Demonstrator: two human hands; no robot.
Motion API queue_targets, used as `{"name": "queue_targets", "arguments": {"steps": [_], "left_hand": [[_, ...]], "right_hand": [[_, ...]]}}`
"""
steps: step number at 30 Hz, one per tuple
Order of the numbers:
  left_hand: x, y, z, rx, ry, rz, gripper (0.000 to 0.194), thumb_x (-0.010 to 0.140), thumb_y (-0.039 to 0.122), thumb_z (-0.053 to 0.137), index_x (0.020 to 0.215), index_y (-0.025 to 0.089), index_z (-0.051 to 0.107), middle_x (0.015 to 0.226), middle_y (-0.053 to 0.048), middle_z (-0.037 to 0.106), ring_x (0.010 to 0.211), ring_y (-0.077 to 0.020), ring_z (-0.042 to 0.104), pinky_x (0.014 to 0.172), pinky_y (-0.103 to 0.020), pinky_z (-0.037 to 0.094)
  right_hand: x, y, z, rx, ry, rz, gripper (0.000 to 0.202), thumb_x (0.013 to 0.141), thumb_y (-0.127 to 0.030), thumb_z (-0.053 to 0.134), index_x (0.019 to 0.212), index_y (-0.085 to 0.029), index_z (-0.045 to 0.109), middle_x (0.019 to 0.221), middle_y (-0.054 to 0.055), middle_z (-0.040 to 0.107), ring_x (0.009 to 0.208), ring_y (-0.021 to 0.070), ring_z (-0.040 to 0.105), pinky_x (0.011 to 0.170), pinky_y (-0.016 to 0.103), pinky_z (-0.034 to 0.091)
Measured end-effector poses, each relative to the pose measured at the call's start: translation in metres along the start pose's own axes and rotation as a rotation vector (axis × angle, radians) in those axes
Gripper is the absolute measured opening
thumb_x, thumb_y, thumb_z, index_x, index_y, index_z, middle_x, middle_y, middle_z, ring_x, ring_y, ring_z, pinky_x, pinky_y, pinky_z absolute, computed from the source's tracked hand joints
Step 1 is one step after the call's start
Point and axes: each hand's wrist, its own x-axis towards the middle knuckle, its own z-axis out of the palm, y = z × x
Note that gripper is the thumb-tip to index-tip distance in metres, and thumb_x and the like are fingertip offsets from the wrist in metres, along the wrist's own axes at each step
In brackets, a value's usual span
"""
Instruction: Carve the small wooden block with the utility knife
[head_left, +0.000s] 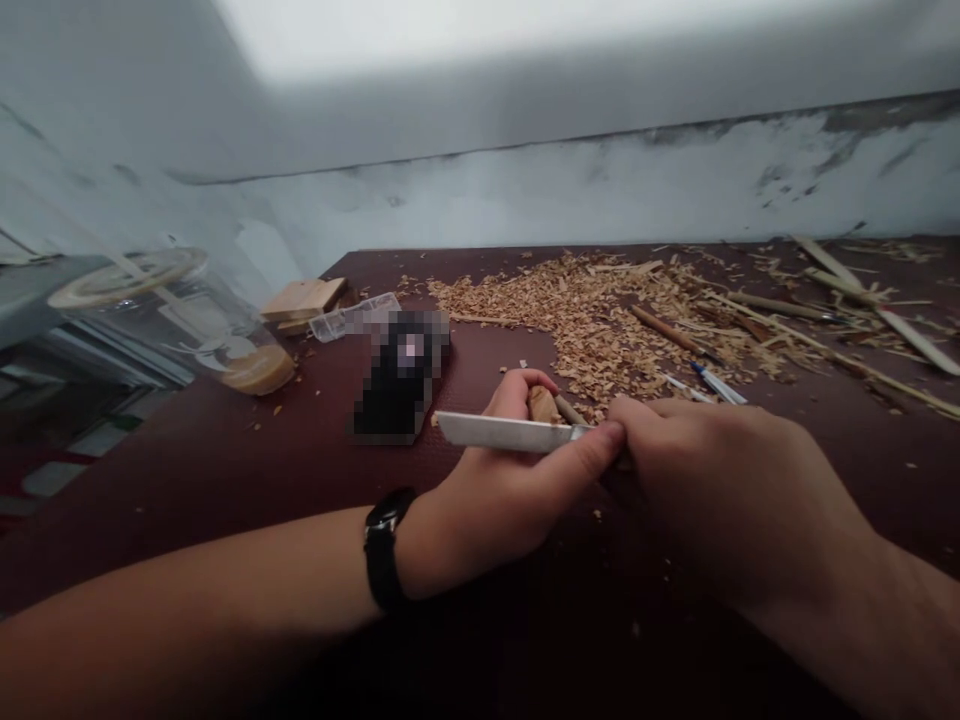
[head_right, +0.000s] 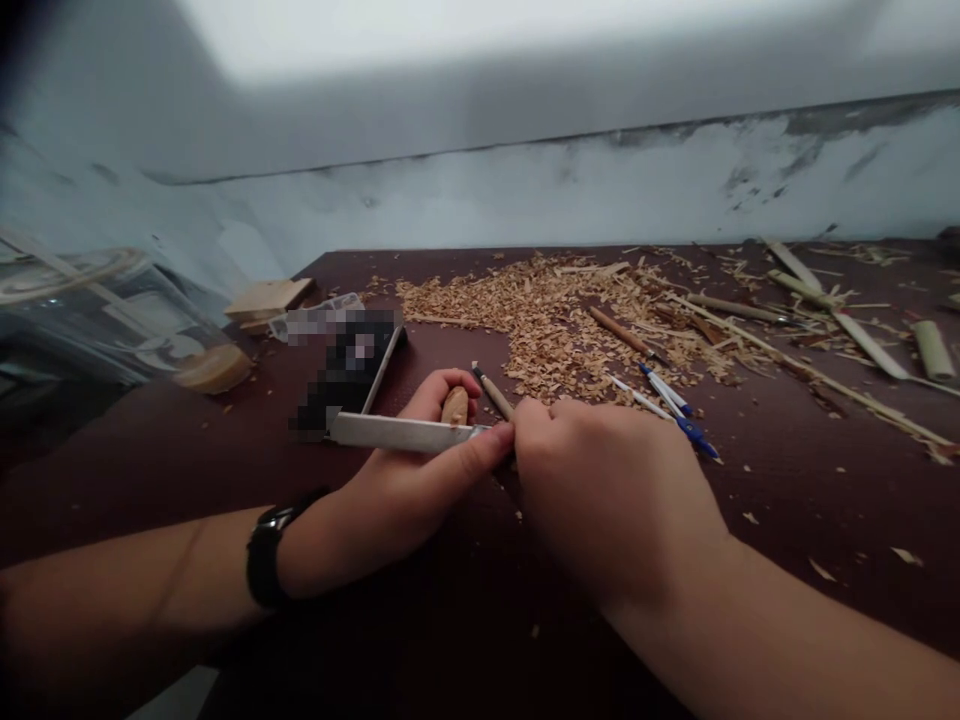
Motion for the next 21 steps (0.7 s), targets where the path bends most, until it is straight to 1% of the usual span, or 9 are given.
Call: {"name": "queue_targets", "arguments": {"steps": [3,6,8,10,13,15,17,19,21], "left_hand": [[0.003,-0.002,0.003,-0.067,0.036,0.016,0.045,0.092,0.045,0.077,0.109,0.023,0.042,0.078,0.008,0.045,0.069,-0.0104,0.041,0.067,-0.028,0.039],[0.004,-0.003,0.007,-0.083,0.078,0.029,0.048,0.09,0.047,0.079,0.105,0.023,0.04,0.075,0.009,0.048,0.067,-0.0103,0.044,0.066,-0.027,0.039],[0.003,-0.003,0.007,-0.075,0.103,0.021,0.05,0.089,0.05,0.08,0.105,0.024,0.04,0.074,0.008,0.051,0.068,-0.0108,0.047,0.064,-0.027,0.039],[0.002,-0.003,0.005,-0.054,0.108,0.023,0.05,0.089,0.051,0.079,0.107,0.023,0.042,0.075,0.008,0.052,0.068,-0.0116,0.048,0.064,-0.027,0.04],[-0.001,0.003,-0.005,0.073,0.019,0.048,0.044,0.091,0.05,0.075,0.112,0.022,0.048,0.089,0.002,0.057,0.077,-0.0144,0.051,0.069,-0.029,0.042],[-0.001,0.009,-0.012,0.182,-0.132,0.036,0.042,0.094,0.048,0.071,0.117,0.021,0.05,0.098,-0.003,0.061,0.085,-0.018,0.056,0.073,-0.031,0.045],[0.0,0.015,-0.017,0.228,-0.245,0.051,0.046,0.09,0.047,0.075,0.118,0.02,0.05,0.1,-0.004,0.061,0.084,-0.019,0.056,0.072,-0.033,0.046],[0.001,0.018,-0.018,0.259,-0.279,0.068,0.049,0.087,0.047,0.078,0.115,0.019,0.05,0.1,-0.004,0.061,0.083,-0.0186,0.054,0.072,-0.033,0.046],[0.001,0.017,-0.017,0.268,-0.251,0.057,0.049,0.087,0.049,0.077,0.114,0.02,0.048,0.099,-0.004,0.06,0.082,-0.0183,0.053,0.071,-0.033,0.046]], "right_hand": [[-0.005,-0.006,0.001,-0.073,0.075,0.039,0.024,0.084,-0.004,0.054,0.068,-0.022,0.059,0.054,0.004,0.064,0.043,0.0234,0.063,0.044,0.028,0.023],[-0.008,-0.012,0.0,-0.111,0.088,0.051,0.027,0.081,0.001,0.053,0.068,-0.021,0.059,0.054,0.005,0.064,0.041,0.0223,0.062,0.042,0.026,0.023],[-0.009,-0.014,-0.001,-0.116,0.071,0.066,0.028,0.08,0.004,0.051,0.068,-0.021,0.059,0.054,0.005,0.064,0.041,0.0229,0.063,0.042,0.027,0.025],[-0.007,-0.013,-0.001,-0.078,0.007,0.074,0.028,0.081,0.003,0.051,0.072,-0.021,0.062,0.058,0.006,0.067,0.046,0.024,0.066,0.043,0.028,0.027],[0.002,-0.005,-0.004,0.078,-0.165,-0.011,0.022,0.086,-0.006,0.055,0.082,-0.023,0.069,0.072,0.004,0.074,0.062,0.0245,0.072,0.051,0.03,0.036],[0.01,0.003,-0.008,0.124,-0.26,-0.117,0.021,0.086,-0.009,0.056,0.086,-0.025,0.07,0.08,0.002,0.077,0.069,0.0239,0.073,0.057,0.031,0.039],[0.016,0.011,-0.012,0.085,-0.306,-0.19,0.02,0.083,-0.009,0.058,0.084,-0.026,0.07,0.077,0.001,0.076,0.067,0.0234,0.071,0.057,0.033,0.035],[0.02,0.015,-0.014,0.017,-0.332,-0.224,0.02,0.078,-0.008,0.06,0.082,-0.026,0.069,0.072,0.0,0.074,0.063,0.0232,0.069,0.056,0.033,0.03],[0.02,0.016,-0.014,-0.037,-0.295,-0.226,0.017,0.077,-0.009,0.06,0.077,-0.025,0.066,0.068,0.001,0.072,0.059,0.023,0.067,0.054,0.034,0.026]]}}
